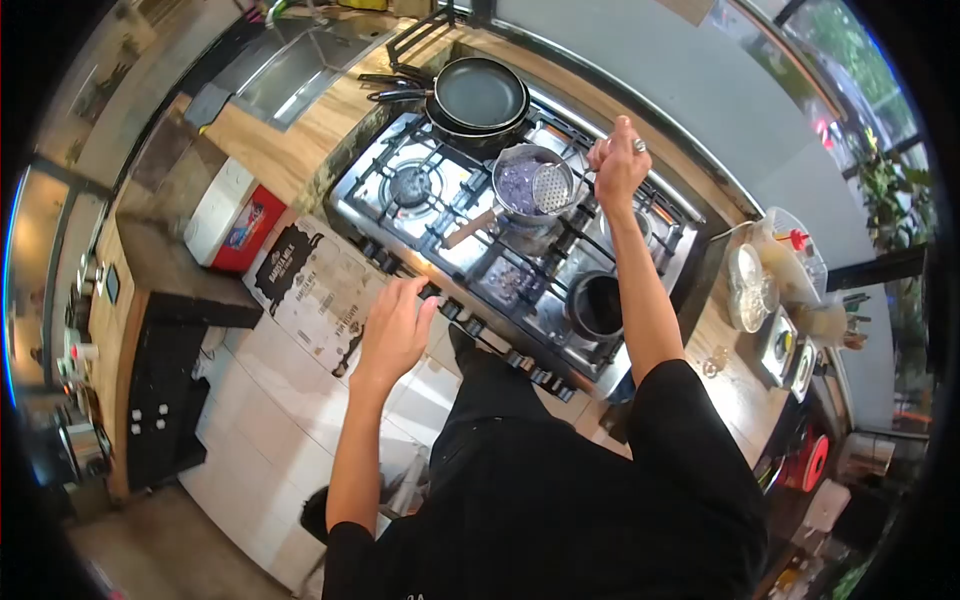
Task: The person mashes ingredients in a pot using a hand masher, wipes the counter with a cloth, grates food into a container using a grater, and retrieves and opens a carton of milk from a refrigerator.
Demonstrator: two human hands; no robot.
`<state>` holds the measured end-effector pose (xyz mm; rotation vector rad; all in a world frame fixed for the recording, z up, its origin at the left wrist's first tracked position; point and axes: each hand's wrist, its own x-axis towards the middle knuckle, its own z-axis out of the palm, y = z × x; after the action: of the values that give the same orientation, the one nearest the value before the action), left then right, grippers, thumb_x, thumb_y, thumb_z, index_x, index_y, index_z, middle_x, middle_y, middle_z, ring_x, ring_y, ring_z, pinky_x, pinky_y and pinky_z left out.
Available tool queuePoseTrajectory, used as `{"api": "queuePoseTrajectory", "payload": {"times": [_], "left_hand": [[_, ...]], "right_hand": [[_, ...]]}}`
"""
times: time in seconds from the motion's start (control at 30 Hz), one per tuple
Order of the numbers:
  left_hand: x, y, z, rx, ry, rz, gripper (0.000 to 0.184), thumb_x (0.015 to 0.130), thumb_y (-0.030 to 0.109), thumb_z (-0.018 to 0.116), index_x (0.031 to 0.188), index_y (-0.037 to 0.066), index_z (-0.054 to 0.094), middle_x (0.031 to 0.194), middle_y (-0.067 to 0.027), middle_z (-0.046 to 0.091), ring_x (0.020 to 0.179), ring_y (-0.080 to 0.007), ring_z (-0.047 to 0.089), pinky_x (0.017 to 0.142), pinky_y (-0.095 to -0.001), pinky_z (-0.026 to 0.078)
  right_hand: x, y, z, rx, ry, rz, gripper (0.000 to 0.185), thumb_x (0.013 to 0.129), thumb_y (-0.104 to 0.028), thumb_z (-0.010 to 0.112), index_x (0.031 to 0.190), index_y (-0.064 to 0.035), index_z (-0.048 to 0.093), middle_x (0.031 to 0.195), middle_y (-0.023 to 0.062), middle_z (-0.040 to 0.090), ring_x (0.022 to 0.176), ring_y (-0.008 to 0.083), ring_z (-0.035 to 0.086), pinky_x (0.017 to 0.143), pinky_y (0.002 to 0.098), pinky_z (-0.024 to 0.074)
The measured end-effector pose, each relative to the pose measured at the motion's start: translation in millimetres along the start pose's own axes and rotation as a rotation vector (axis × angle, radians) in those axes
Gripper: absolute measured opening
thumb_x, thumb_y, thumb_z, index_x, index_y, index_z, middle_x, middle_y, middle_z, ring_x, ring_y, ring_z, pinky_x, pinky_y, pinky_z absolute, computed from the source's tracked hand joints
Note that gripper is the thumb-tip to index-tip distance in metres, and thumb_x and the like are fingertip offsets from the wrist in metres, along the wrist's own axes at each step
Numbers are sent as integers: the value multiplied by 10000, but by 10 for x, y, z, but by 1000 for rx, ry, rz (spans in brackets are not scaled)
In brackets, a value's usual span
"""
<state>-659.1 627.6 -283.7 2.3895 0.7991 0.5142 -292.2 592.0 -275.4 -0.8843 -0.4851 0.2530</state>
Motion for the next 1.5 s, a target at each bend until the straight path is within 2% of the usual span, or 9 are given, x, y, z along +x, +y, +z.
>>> {"api": "queuePoseTrajectory", "payload": {"times": [0.23,0.33,0.4,0.5,0.6,0.9,1.0,1.37,1.5], "left_hand": [[1187,-648,582,-66,-216,-104,531,949,366,560,1247,-69,496,1097,-259,588,1025,-399,563,915,-446,437],[1556,-784,892,-243,-492,-222,509,953,382,555,1175,-74,510,865,-202,620,808,-362,636,786,-443,513],[1690,-881,1105,-718,-807,-545,486,972,446,513,1041,-35,526,692,-95,577,541,-218,588,524,-364,508],[1709,-1067,1352,-911,-984,-648,484,977,501,481,892,25,495,640,-26,508,449,-105,484,381,-283,400],[1746,-1017,1311,-987,-1082,-741,464,992,480,456,820,49,458,601,-14,460,431,-100,441,363,-283,352],[1795,-980,1312,-1040,-1040,-745,402,992,430,466,845,59,507,594,0,472,432,-92,447,380,-263,360],[1776,-991,1363,-1195,-1069,-973,319,957,371,566,807,92,525,675,-3,544,512,-107,509,434,-229,397],[1736,-852,1315,-1265,-1062,-1085,338,977,421,528,827,129,447,594,52,401,416,-22,331,337,-185,242],[1641,-827,1314,-1248,-1032,-1035,349,978,435,520,822,134,436,592,55,396,415,-20,328,333,-186,246]], "right_hand": [[23,740,-43,-288,86,1,403,998,-254,565,661,-95,413,498,-35,323,409,82,313,399,271,272],[-50,811,44,-347,225,-18,358,1002,-210,553,687,-65,464,515,-31,339,431,77,336,399,268,280],[-96,895,38,-327,332,-65,345,983,-166,568,664,-55,497,518,-26,376,431,72,364,393,261,300],[-136,964,65,-366,396,-99,367,962,-144,587,618,-46,506,505,-19,423,422,69,396,387,254,323],[-148,1051,205,-539,367,-116,394,949,-140,594,581,-41,494,490,-13,452,410,66,415,376,255,324],[14,1011,365,-630,272,-155,418,959,-101,547,576,-78,379,490,-12,360,403,76,349,371,268,276],[38,830,584,-422,233,-80,418,948,-72,543,558,-60,394,477,-17,366,395,68,354,366,263,267],[27,1208,439,-797,-26,-96,419,916,-58,574,519,-27,446,473,12,453,399,77,399,379,259,320],[8,1191,463,-870,-59,-138,379,880,-82,599,536,-37,445,452,66,389,357,188,391,407,339,302]]}}
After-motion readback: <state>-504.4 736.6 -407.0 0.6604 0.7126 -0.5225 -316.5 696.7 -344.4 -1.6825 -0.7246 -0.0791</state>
